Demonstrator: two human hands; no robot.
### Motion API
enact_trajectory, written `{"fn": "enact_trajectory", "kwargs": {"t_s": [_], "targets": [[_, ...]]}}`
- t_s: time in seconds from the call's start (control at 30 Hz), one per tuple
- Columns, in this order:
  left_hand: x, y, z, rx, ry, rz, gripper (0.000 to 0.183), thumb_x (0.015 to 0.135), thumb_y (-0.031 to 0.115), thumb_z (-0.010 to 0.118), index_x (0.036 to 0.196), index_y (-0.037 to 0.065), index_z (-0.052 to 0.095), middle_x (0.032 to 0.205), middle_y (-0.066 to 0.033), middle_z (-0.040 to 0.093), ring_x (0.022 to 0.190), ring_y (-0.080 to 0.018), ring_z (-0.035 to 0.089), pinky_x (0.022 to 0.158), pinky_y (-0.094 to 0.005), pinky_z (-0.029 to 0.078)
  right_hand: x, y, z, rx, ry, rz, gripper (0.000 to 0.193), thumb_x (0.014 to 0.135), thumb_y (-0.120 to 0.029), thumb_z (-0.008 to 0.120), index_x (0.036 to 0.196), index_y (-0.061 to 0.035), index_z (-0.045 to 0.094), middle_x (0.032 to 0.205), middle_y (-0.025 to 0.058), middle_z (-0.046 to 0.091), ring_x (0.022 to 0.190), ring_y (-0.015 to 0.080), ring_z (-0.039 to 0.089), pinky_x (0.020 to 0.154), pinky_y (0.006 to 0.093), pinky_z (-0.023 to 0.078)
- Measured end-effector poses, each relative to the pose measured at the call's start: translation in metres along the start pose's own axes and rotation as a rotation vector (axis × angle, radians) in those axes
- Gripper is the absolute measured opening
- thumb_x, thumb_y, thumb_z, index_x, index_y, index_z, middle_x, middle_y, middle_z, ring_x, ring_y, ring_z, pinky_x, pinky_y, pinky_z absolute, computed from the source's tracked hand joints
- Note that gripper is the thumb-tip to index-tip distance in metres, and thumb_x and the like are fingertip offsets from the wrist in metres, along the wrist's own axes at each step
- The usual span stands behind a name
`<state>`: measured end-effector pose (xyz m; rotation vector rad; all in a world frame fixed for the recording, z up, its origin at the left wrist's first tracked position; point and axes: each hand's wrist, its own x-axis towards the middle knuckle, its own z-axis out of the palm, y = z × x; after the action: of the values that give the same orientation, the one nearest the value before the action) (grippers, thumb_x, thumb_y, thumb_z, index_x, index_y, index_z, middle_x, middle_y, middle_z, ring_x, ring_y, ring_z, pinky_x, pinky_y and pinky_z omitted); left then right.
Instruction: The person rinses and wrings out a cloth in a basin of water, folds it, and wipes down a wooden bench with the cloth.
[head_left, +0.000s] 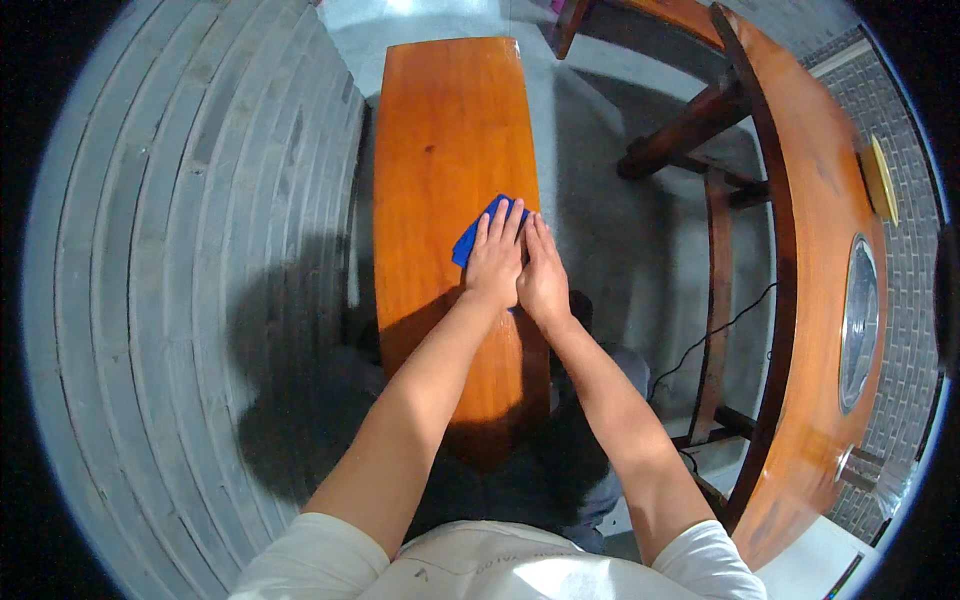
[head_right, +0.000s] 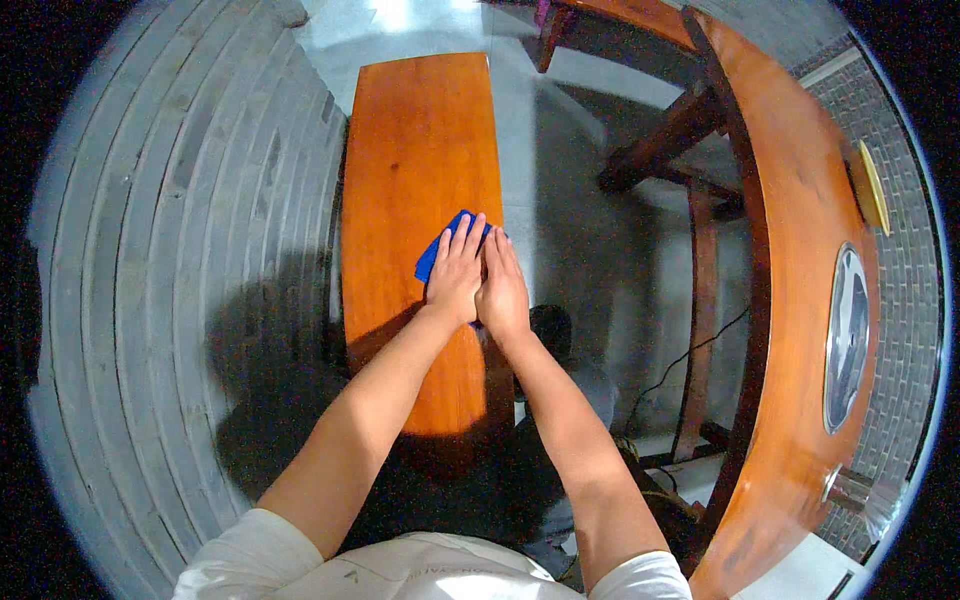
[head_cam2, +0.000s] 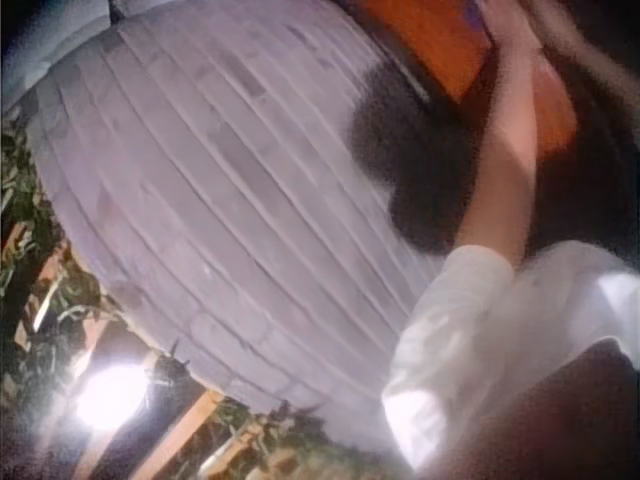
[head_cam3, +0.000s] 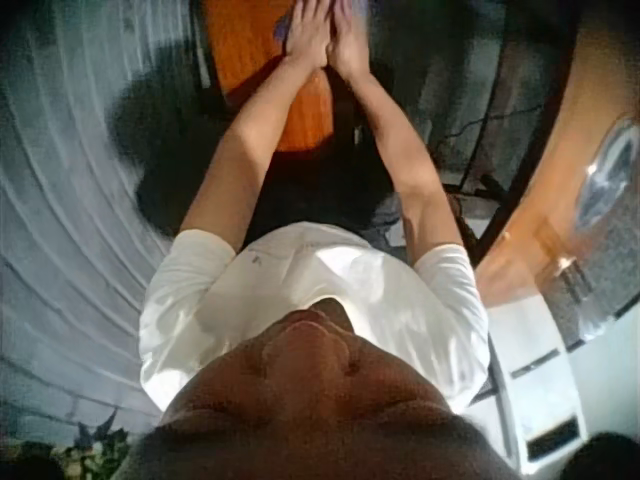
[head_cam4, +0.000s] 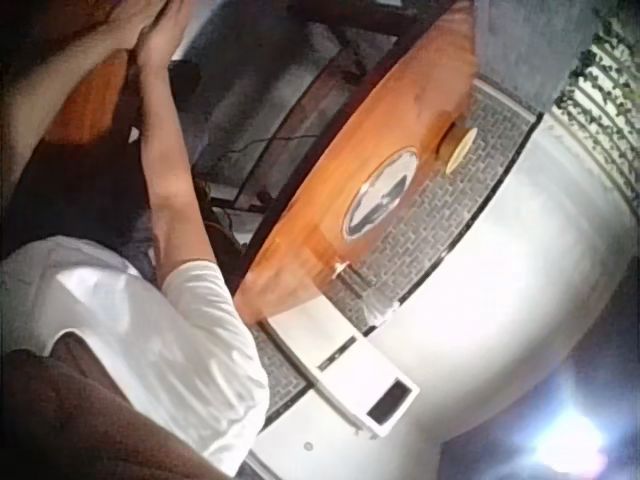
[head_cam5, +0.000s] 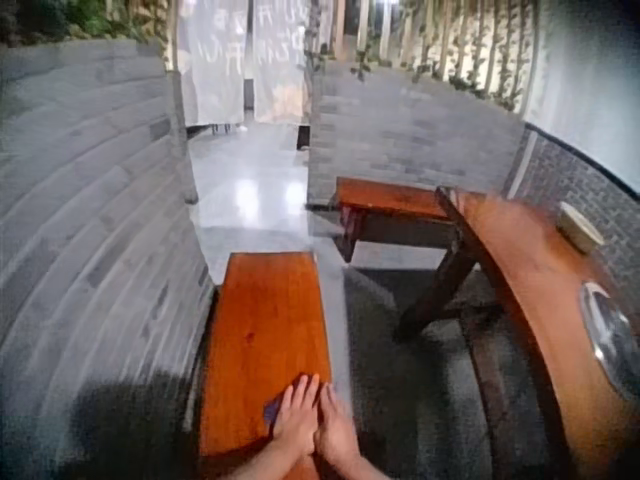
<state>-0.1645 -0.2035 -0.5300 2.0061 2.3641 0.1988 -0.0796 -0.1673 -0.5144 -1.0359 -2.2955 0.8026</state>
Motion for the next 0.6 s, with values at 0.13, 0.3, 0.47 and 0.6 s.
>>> {"fn": "enact_trajectory", "kwargs": {"t_s": [0.13,0.3,0.47,0.6], "targets": [[-0.027,0.021,-0.008,-0.029,-0.006,-0.006,0.061,0.076,0.029,0.044,0.13,0.007,0.027,0.138,-0.0139,0.015,0.128,-0.0295,0.012,0.103,-0.0425,0.01,-0.034,-0.007,-0.011,-0.016,-0.052,0.05,0.046,0.073,0.006,0.039,0.119,0.0062,0.038,0.125,0.0226,0.037,0.119,0.033,0.032,0.1,0.0368,0.026],[-0.062,0.03,-0.017,-0.04,0.007,-0.006,0.059,0.077,0.028,0.041,0.13,0.007,0.027,0.138,-0.0137,0.017,0.128,-0.0298,0.013,0.103,-0.0428,0.011,-0.068,-0.019,-0.012,0.053,0.005,0.039,0.049,0.073,0.007,0.038,0.122,0.0051,0.036,0.127,0.0213,0.035,0.12,0.0316,0.031,0.1,0.0359,0.026],[-0.088,0.044,-0.019,0.005,-0.015,0.004,0.057,0.079,0.027,0.039,0.131,0.008,0.026,0.138,-0.0135,0.017,0.127,-0.0299,0.014,0.103,-0.0426,0.011,-0.094,-0.029,-0.016,0.033,-0.012,0.089,0.047,0.075,0.003,0.039,0.122,0.0054,0.035,0.127,0.0215,0.035,0.12,0.0321,0.032,0.099,0.0364,0.026],[-0.109,0.046,-0.01,-0.025,-0.024,-0.039,0.055,0.081,0.027,0.038,0.131,0.009,0.026,0.139,-0.0111,0.015,0.128,-0.0279,0.012,0.103,-0.0423,0.011,-0.112,-0.037,-0.017,-0.033,-0.068,0.077,0.048,0.076,0.0,0.04,0.123,0.006,0.033,0.127,0.0228,0.034,0.12,0.0332,0.032,0.099,0.0389,0.026]]}}
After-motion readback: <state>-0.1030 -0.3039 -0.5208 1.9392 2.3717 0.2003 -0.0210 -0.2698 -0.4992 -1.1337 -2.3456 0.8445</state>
